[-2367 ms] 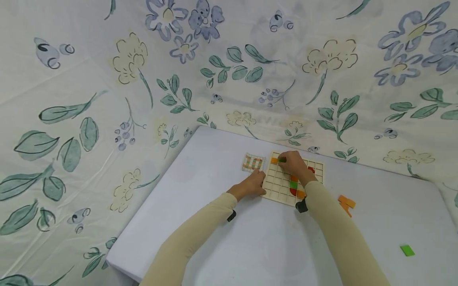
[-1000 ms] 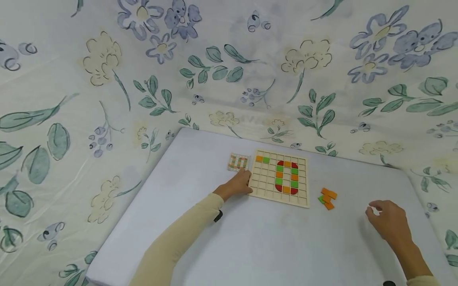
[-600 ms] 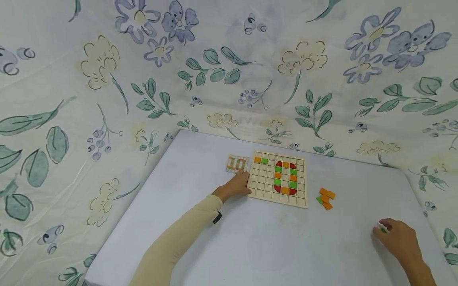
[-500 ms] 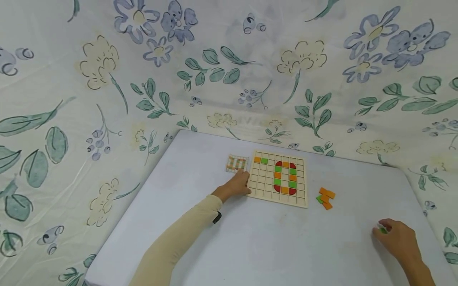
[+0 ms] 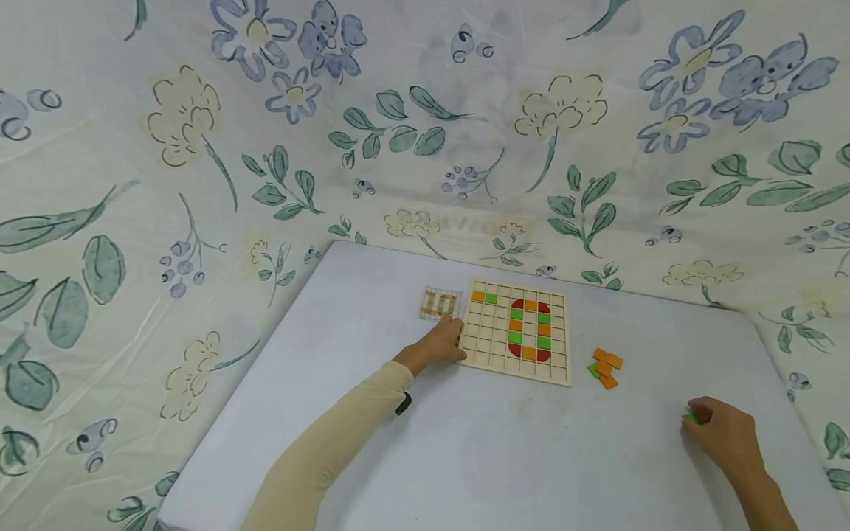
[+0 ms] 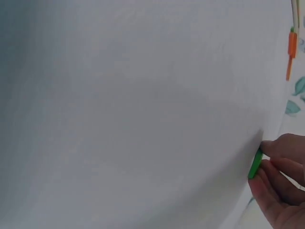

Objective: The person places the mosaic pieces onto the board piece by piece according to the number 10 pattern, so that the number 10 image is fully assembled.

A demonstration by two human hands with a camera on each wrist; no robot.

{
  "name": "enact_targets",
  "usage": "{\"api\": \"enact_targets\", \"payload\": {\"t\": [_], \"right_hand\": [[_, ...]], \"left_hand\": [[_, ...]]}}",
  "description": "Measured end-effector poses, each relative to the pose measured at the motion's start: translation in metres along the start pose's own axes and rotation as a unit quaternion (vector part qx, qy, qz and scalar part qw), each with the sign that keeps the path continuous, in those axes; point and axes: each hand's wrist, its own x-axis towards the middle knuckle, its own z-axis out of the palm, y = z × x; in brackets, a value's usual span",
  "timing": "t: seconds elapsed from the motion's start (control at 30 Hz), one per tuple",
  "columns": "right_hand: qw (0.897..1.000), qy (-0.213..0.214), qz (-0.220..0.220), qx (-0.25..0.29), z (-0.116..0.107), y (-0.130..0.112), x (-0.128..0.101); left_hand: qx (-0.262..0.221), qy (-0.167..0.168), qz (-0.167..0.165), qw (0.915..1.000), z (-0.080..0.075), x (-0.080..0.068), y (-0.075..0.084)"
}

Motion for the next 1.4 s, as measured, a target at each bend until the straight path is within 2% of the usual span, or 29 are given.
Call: {"api": "enact_targets", "payload": {"t": [0.3, 0.53, 0.63, 0.83, 1.1, 1.4], "right_hand": [[0.994, 0.031, -0.098, 0.031, 0.025, -0.039, 0.014], [0.988, 0.008, -0.147, 0.051, 0.034, -0.057, 0.029], [0.986, 0.003, -0.157, 0.050, 0.032, -0.061, 0.033], [0.984, 0.020, -0.169, 0.051, 0.025, -0.069, 0.042], [0.987, -0.031, -0.147, 0.058, 0.028, -0.073, 0.055], [0.985, -0.032, -0.163, 0.047, 0.038, -0.069, 0.067]], "left_hand": [[0.001, 0.000, -0.004, 1.0000, -0.001, 0.000, 0.002], [0.004, -0.002, -0.010, 0.9999, -0.002, 0.001, 0.003], [-0.001, -0.003, -0.009, 1.0000, -0.003, 0.002, 0.003], [0.004, -0.002, -0.005, 1.0000, -0.005, 0.002, 0.003], [-0.002, -0.005, -0.006, 1.0000, -0.004, -0.001, 0.004], [-0.002, -0.007, -0.013, 0.9999, -0.002, -0.002, 0.004]]}}
